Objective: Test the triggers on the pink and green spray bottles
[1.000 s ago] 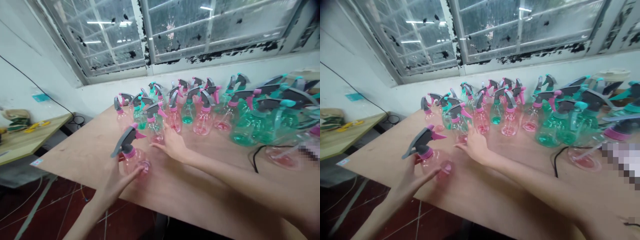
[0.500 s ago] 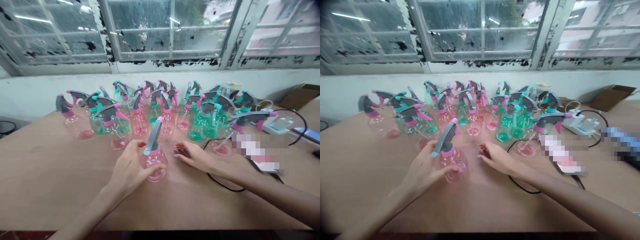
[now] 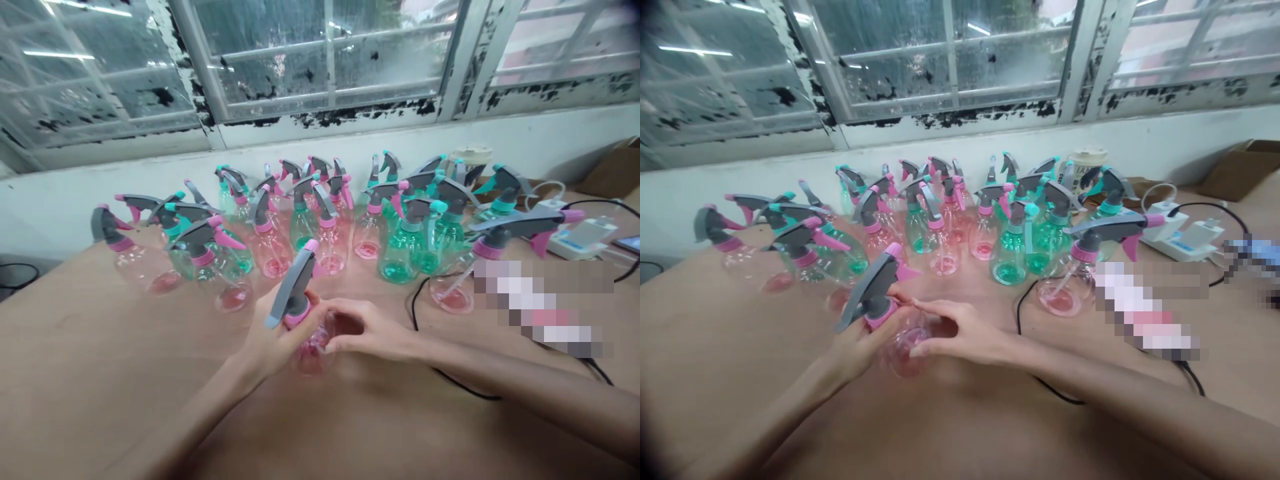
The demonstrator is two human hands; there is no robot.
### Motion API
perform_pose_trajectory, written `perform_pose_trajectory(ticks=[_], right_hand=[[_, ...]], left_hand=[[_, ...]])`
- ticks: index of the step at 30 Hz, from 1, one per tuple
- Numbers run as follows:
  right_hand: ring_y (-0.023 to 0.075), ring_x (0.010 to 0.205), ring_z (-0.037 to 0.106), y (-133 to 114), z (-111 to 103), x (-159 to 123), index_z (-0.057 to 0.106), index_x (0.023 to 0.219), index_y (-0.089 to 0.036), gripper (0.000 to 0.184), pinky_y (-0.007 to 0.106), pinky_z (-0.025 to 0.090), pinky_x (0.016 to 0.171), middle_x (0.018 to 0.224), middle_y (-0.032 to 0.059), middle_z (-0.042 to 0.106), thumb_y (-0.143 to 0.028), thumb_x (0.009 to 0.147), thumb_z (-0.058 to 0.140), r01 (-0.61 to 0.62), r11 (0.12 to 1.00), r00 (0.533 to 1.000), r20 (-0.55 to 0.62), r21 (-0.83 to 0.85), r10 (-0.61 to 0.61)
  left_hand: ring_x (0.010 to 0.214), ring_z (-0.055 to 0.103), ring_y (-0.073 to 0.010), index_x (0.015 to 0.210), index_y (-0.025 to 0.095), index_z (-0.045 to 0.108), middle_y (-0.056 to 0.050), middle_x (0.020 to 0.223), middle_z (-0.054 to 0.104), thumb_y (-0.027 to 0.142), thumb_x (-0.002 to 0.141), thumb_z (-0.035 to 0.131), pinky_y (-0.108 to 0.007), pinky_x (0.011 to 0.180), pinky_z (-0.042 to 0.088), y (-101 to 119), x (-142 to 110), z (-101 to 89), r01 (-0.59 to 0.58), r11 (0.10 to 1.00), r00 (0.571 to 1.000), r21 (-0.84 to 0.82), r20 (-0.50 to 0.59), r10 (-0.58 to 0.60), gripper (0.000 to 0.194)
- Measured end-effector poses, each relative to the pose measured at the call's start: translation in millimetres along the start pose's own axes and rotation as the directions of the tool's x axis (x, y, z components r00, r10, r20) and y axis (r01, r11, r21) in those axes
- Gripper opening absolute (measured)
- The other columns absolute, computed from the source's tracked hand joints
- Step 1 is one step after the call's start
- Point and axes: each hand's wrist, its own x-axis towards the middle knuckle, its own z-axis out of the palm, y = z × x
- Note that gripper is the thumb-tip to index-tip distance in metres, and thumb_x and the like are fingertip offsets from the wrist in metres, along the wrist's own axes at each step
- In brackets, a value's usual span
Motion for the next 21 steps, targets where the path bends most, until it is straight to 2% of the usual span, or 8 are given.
perform_pose_trajectory(ticks=[2, 7, 10, 14, 18, 21], right_hand=[[0.0247, 0.125, 0.055, 7.6, 1.2, -1.2, 0.052, 0.137, -0.029, 0.062, 0.043, 0.044, 0.105, 0.137, 0.0033, 0.058, -0.043, 0.08, 0.072, -0.003, 0.999, 0.999, -0.035, 0.037, 0.005], [0.0252, 0.12, 0.059, 18.6, 0.7, -0.3, 0.056, 0.133, -0.029, 0.058, 0.046, 0.047, 0.102, 0.131, 0.0042, 0.063, -0.044, 0.079, 0.073, -0.067, 0.986, 0.988, -0.129, 0.15, 0.087], [0.0262, 0.124, 0.055, 19.7, -3.1, 0.1, 0.059, 0.129, -0.029, 0.053, 0.048, 0.043, 0.106, 0.132, 0.0039, 0.062, -0.046, 0.08, 0.071, -0.054, 0.995, 0.981, -0.179, 0.086, 0.068], [0.0256, 0.129, 0.052, 18.7, -5.3, -3.2, 0.052, 0.137, -0.028, 0.055, 0.046, 0.04, 0.109, 0.14, 0.0038, 0.056, -0.045, 0.086, 0.064, -0.067, 0.997, 0.973, -0.224, -0.025, 0.06], [0.0248, 0.129, 0.053, 17.3, -5.3, -5.2, 0.052, 0.137, -0.029, 0.049, 0.044, 0.042, 0.108, 0.139, 0.0012, 0.056, -0.044, 0.091, 0.057, -0.026, 0.996, 0.976, -0.219, -0.091, 0.005], [0.026, 0.127, 0.054, 16.7, -7.4, -4.9, 0.045, 0.142, -0.028, 0.056, 0.046, 0.042, 0.108, 0.137, 0.0026, 0.058, -0.045, 0.09, 0.058, -0.044, 0.995, 0.98, -0.195, -0.088, 0.026]], left_hand=[[0.072, 0.065, -0.0196, 0.088, 0.022, 0.059, -0.003, 0.082, 0.067, 0.037, 0.084, 0.057, -0.032, 0.066, 0.052, -4.5, 3.2, 1.0, -0.033, 0.999, 0.999, -0.033, -0.01, 0.033, 0.015], [0.068, 0.062, -0.0187, 0.087, 0.021, 0.061, -0.002, 0.077, 0.066, 0.035, 0.083, 0.058, -0.032, 0.065, 0.051, -15.1, 20.0, 6.5, -0.072, 0.996, 0.997, -0.052, 0.007, 0.073, 0.014], [0.074, 0.063, -0.0193, 0.085, 0.021, 0.062, -0.002, 0.078, 0.067, 0.033, 0.083, 0.058, -0.033, 0.07, 0.05, -17.6, 29.8, 11.4, -0.088, 0.993, 0.996, -0.082, 0.013, 0.089, 0.012], [0.075, 0.063, -0.0194, 0.082, 0.021, 0.061, -0.003, 0.08, 0.068, 0.033, 0.083, 0.057, -0.034, 0.074, 0.051, -17.9, 36.0, 18.3, -0.074, 0.989, 0.997, -0.132, -0.019, 0.072, 0.013], [0.071, 0.061, -0.0188, 0.08, 0.02, 0.06, -0.003, 0.076, 0.065, 0.036, 0.082, 0.058, -0.035, 0.074, 0.051, -18.7, 37.0, 21.8, -0.047, 0.987, 0.998, -0.154, -0.038, 0.042, 0.016], [0.073, 0.061, -0.0195, 0.082, 0.019, 0.06, -0.003, 0.076, 0.065, 0.037, 0.082, 0.057, -0.034, 0.075, 0.05, -18.3, 37.5, 20.8, -0.03, 0.99, 0.999, -0.138, -0.022, 0.027, 0.018]])
